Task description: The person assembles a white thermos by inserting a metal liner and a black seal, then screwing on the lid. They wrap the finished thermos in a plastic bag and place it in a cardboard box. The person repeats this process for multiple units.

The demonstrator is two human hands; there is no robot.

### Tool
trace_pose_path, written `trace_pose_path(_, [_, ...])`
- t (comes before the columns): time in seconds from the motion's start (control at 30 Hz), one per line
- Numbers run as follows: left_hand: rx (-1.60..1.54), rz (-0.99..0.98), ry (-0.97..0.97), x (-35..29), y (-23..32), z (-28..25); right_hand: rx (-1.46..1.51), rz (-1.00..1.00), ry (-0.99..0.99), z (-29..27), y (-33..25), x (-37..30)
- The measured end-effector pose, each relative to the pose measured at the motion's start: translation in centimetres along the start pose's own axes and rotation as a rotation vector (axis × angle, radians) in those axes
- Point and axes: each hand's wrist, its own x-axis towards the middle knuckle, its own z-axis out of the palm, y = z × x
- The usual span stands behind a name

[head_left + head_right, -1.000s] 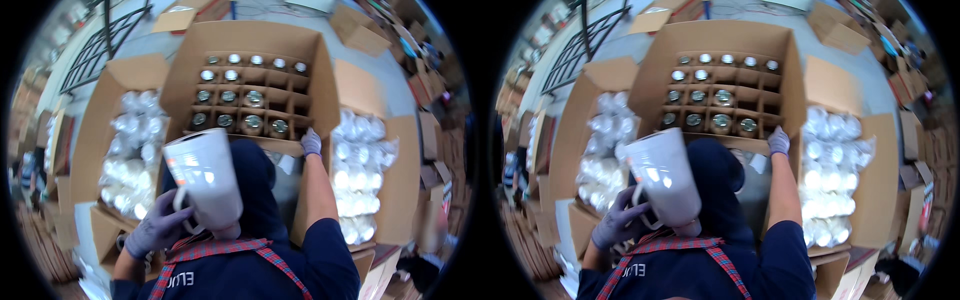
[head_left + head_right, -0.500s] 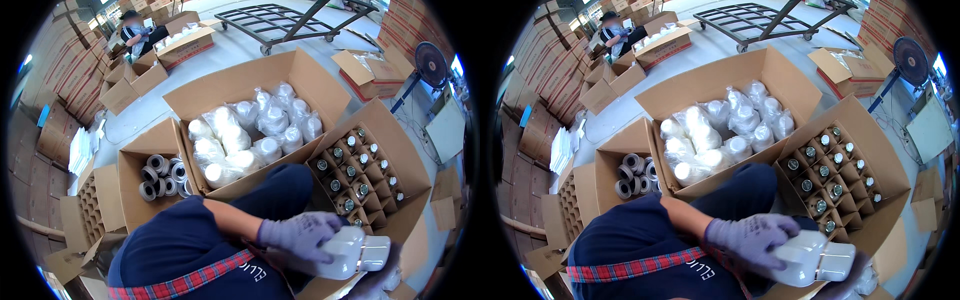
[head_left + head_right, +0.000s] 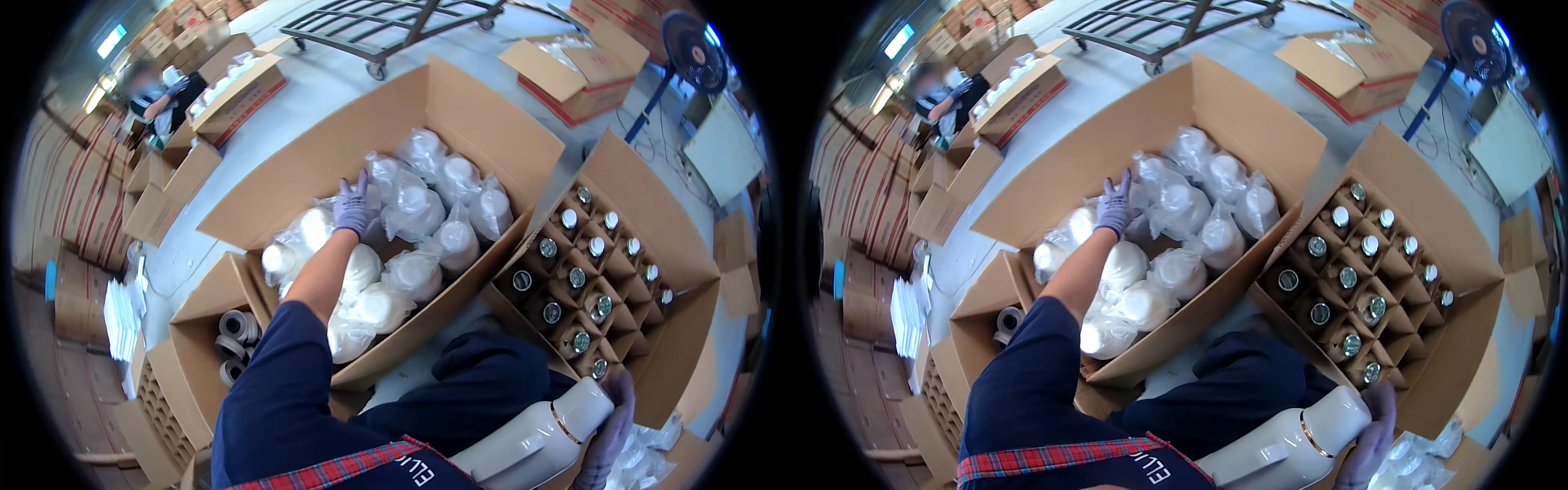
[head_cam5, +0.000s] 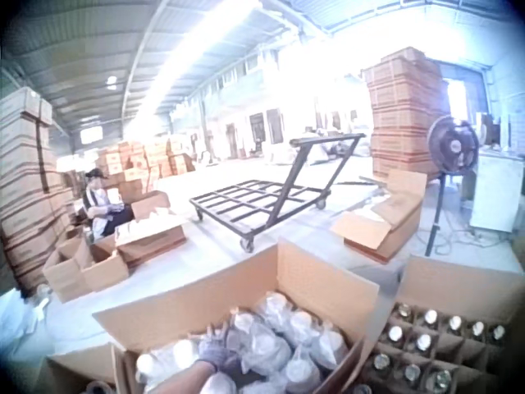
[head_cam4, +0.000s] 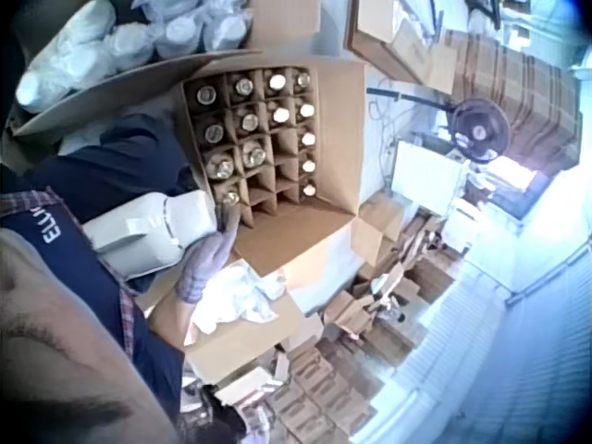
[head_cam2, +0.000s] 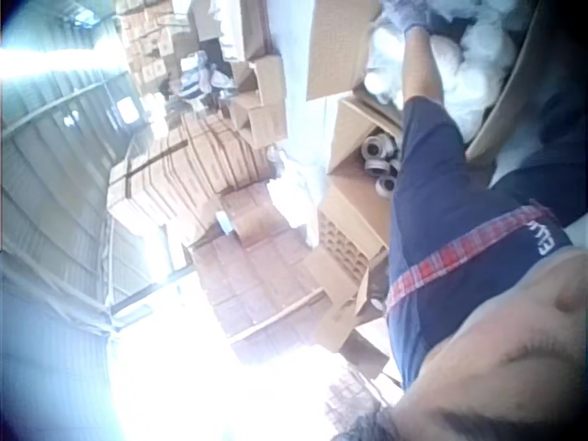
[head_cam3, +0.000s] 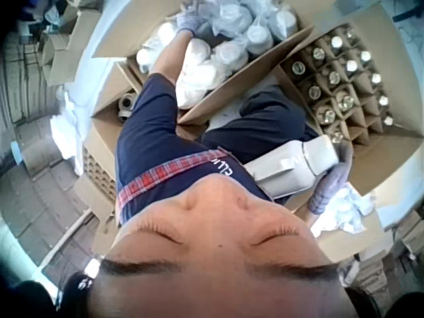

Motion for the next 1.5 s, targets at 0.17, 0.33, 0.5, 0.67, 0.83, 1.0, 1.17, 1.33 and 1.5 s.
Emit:
trace_pose_path(0.17, [-0.091, 0.095, 0.303, 5.4, -5.7, 4.0, -0.200, 0.055, 0.246, -4.9, 2.1, 1.1])
trace_pose_path(0.33, [-0.755, 0.413, -0.631, -6.5, 9.8, -24.8, -0.264, -0.039, 0.150, -1.4, -6.4, 4.2])
trace_pose_path(0.5, [-1.120, 1.049, -0.593, -18.1, 19.3, -31.1, -0.122, 0.001, -0.386, 10.1, -12.4, 12.6])
trace_pose_path(0.67, [-0.839, 1.330, 0.321, -21.3, 21.2, -28.1, 0.296, 0.065, 0.032, 0.2, -10.0, 20.1])
trace_pose_path(0.83, [-0.712, 1.057, 0.398, -18.4, 25.6, -19.9, 0.481, 0.067, -0.033, -3.1, -7.3, 20.6])
trace_pose_path(1.0, [-0.582, 0.901, 0.611, -17.9, 19.0, -19.5, 0.168, 0.053, -0.130, -3.5, -2.3, 15.7])
trace_pose_path(1.17, [-0.067, 0.985, 0.361, -23.2, 13.5, -8.4, 0.228, 0.212, -0.196, -3.1, 1.1, 13.4])
trace_pose_path(1.33, [-1.324, 0.391, -0.295, -21.6, 19.0, -12.6, -0.098, -0.030, -0.431, -1.7, -1.8, 12.0])
trace_pose_path(1.5, [-1.596, 1.040, -0.596, -21.8, 25.5, -25.2, -0.248, -0.683, -0.251, 2.3, -5.4, 13.1])
